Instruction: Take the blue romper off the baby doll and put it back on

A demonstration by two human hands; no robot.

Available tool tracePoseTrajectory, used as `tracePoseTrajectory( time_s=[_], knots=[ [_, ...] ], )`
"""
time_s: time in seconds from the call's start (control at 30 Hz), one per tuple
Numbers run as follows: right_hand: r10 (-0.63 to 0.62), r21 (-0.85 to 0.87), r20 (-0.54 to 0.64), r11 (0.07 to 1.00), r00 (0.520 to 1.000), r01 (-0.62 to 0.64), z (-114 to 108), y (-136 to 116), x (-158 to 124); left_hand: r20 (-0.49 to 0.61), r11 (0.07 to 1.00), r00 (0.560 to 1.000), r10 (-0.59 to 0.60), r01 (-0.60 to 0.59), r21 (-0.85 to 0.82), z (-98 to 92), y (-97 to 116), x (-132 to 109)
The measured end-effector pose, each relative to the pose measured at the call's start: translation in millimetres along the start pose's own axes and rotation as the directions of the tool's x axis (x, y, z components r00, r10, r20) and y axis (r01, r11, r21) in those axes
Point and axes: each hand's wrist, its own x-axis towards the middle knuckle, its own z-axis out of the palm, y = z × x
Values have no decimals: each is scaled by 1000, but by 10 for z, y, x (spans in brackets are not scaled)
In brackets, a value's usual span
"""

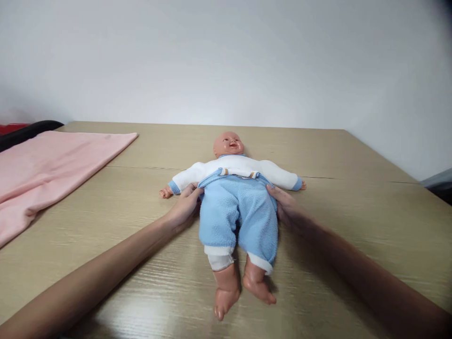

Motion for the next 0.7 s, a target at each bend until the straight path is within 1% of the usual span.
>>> tracePoseTrajectory(
  time_s=[0.1, 0.27, 0.33, 0.47, 0.57, 0.63, 0.7],
  knots=[
    [-22, -26, 48, 999, 999, 23, 0, -5, 51, 92, 997, 993, 72, -75, 26, -15, -39, 78],
    [-93, -129, 96, 986, 991, 105, -15, -78, 77, 196, 955, 964, 179, -218, 200, -148, -2, 220],
    [-138, -166, 88, 975, 987, 151, -49, -125, 91, 234, 948, 954, 190, -240, 209, -214, 20, 276],
    [-185, -213, 44, 958, 982, 190, -151, -223, 95, 288, 958, 945, 155, -215, 190, -299, 48, 349],
    [-199, -259, 60, 943, 978, 208, -183, -318, 60, 317, 931, 926, 207, -286, 228, -272, 115, 317],
    [-234, -380, 106, 889, 966, 257, -146, -417, 39, 339, 889, 902, 267, -366, 274, -199, 208, 263],
    [-270, -532, 182, 782, 946, 325, -62, -543, 47, 358, 835, 883, 304, -428, 345, -97, 323, 216]
  ],
)
